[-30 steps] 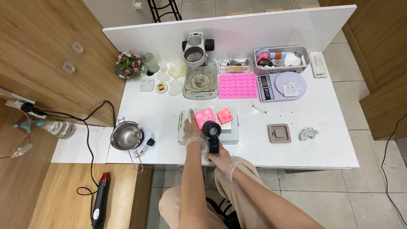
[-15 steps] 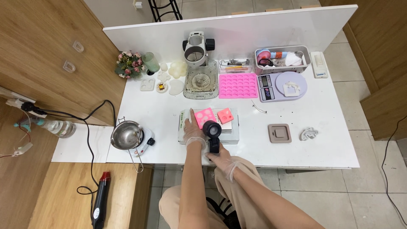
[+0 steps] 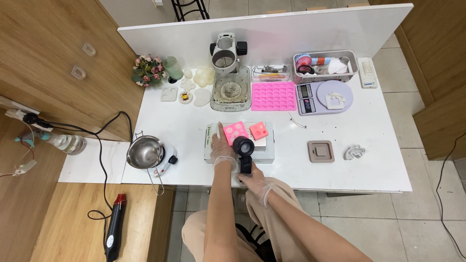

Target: Refining the surface of a soap piece within a silicone mold using a modeling tool and magnifier.

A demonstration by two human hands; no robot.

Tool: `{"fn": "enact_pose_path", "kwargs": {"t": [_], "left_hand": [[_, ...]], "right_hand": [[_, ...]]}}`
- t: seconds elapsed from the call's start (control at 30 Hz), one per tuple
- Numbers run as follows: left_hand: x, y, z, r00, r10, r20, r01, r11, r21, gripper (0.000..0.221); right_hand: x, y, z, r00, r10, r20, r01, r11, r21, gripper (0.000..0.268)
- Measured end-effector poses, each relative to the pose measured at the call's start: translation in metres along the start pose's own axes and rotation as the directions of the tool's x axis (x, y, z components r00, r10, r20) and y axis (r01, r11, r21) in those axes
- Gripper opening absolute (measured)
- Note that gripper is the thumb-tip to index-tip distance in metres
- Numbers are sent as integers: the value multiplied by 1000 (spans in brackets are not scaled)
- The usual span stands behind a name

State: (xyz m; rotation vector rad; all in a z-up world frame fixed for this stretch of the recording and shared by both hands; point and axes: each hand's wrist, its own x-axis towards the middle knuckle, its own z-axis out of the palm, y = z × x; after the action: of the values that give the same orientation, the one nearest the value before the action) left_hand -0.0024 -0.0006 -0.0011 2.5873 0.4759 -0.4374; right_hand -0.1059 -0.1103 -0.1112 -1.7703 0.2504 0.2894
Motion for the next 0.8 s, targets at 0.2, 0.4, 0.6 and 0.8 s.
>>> {"fn": "enact_pose_path", "kwargs": {"t": [0.2, 0.4, 0.6, 0.8], "left_hand": [[6, -3, 4, 1000, 9, 1, -9, 1000, 16, 140], [6, -3, 3, 1000, -4, 21, 3, 1000, 22, 143], [0, 0, -2, 1000, 7, 25, -8, 998, 63, 146], [6, -4, 4, 1000, 9, 0, -9, 999, 35, 139]], "right_hand": [[0, 2, -1, 999, -29, 20, 28, 999, 33, 68], [4, 11, 1, 998, -55, 15, 54, 997, 49, 74], [5, 12, 1, 997, -73, 4, 73, 997, 18, 73], [8, 19, 5, 997, -73, -4, 73, 996, 55, 72]]}}
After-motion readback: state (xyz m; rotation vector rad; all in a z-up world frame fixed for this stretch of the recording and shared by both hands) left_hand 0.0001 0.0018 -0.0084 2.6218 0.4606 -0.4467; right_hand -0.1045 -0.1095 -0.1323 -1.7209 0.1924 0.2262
